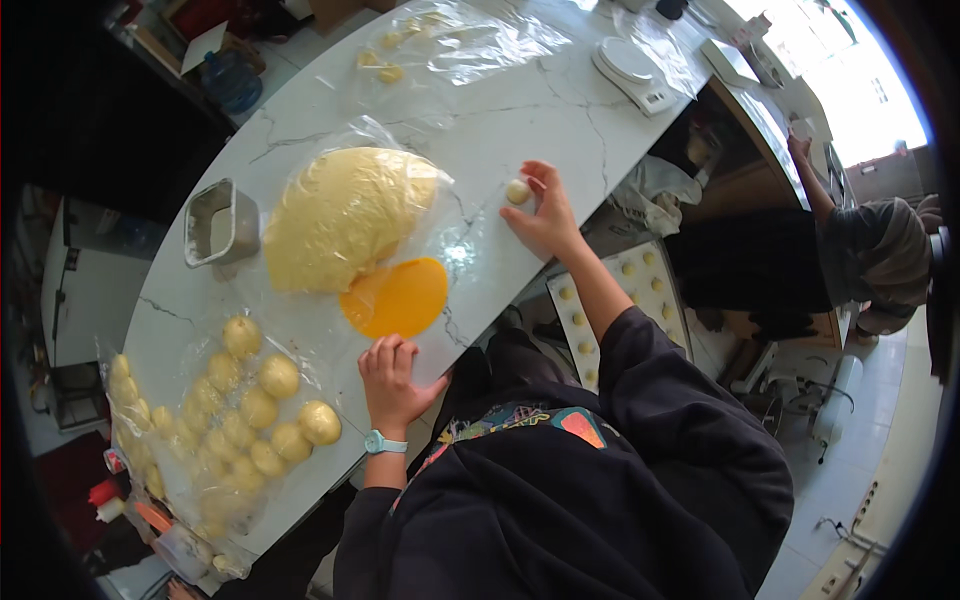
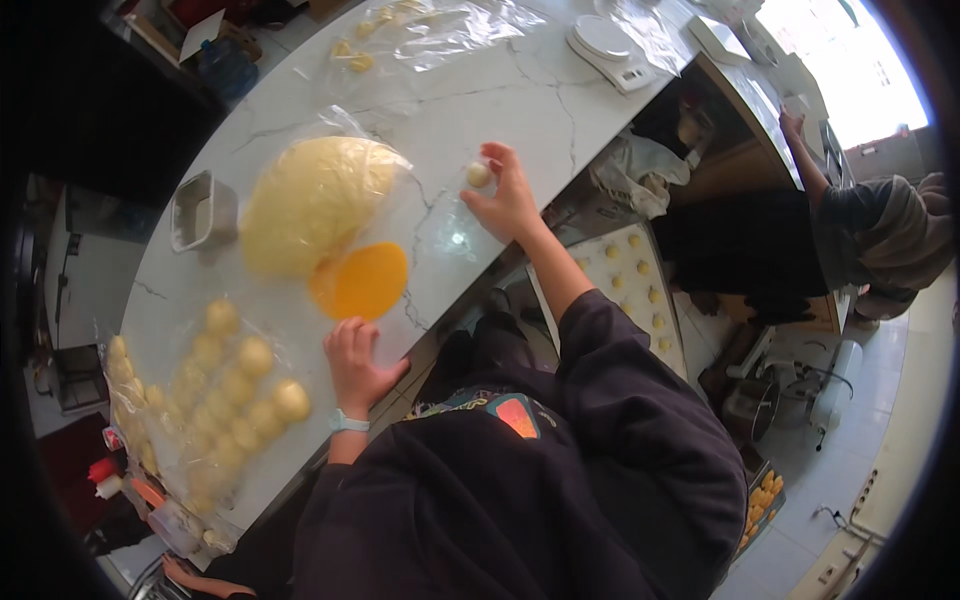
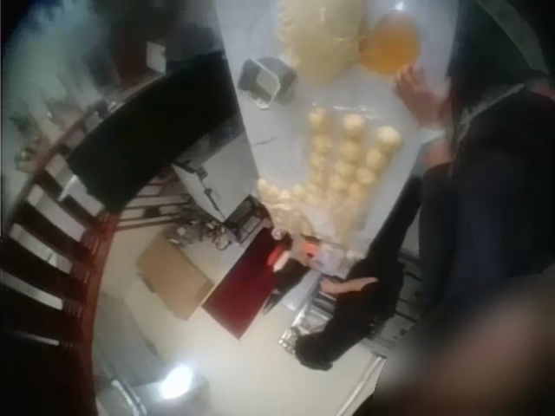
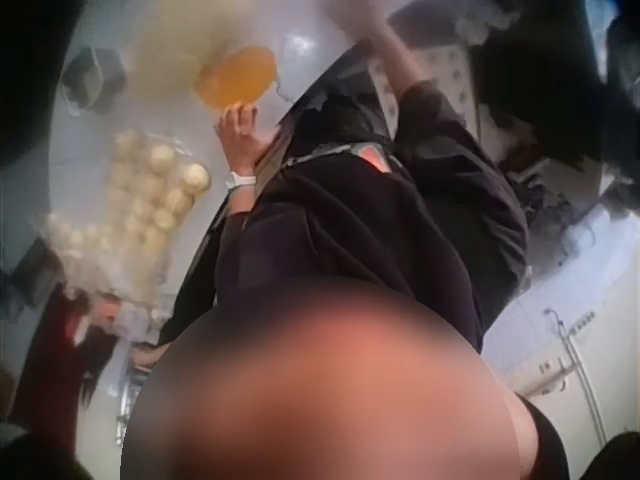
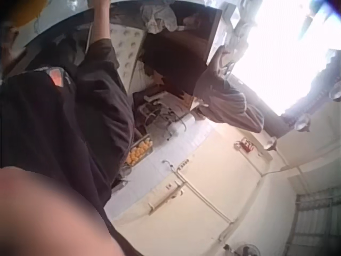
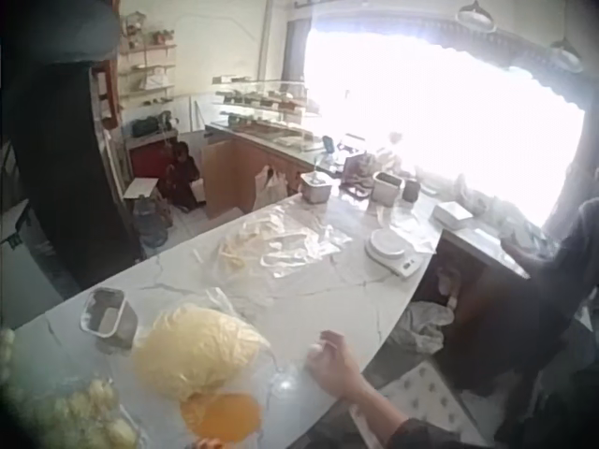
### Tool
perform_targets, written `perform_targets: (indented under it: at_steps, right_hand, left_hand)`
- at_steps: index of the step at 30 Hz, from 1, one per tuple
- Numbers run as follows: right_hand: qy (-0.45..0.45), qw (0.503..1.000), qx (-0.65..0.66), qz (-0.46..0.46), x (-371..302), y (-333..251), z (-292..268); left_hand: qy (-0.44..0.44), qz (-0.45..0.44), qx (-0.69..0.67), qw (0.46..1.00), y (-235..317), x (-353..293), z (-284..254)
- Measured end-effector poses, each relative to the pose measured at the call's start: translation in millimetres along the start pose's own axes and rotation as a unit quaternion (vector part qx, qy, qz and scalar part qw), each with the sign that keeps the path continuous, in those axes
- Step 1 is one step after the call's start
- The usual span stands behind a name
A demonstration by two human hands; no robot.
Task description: The person places small dough pieces onto a baking tray, shakes the tray to distribute flour, and portions more dough using a scraper and a digital scale.
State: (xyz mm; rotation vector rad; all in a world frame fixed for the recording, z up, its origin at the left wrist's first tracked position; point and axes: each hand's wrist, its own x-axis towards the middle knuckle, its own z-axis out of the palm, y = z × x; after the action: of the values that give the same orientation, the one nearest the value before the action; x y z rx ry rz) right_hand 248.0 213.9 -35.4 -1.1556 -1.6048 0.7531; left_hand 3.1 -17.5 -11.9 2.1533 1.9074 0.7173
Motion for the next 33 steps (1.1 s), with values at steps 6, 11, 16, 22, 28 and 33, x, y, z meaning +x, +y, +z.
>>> perform_targets:
  at_steps: [6,11,16,22,28,33]
  right_hand:
    - [-0.099,0.993,-0.051,0.047,21.1,-2.2,-56.2]
    - [-0.017,0.903,0.397,0.164,-41.3,32.0,-159.6]
    - [0.166,0.757,0.435,0.458,-260.7,160.0,-276.0]
    - [0.452,0.641,0.173,0.596,-466.4,273.0,-411.2]
    - [0.500,0.573,-0.194,0.620,-511.6,325.9,-480.5]
    - [0.513,0.608,-0.211,0.568,-528.8,360.1,-505.0]
  left_hand:
    - [-0.016,0.020,0.030,0.999,33.1,19.2,11.7]
    - [0.002,0.050,0.079,0.996,58.4,28.2,47.8]
    - [0.018,0.083,0.127,0.988,89.0,24.3,91.5]
    - [0.038,0.160,0.177,0.970,106.6,35.7,132.5]
    - [-0.024,0.245,0.176,0.953,125.3,50.1,171.0]
    - [-0.046,0.272,0.184,0.943,136.0,52.3,193.2]
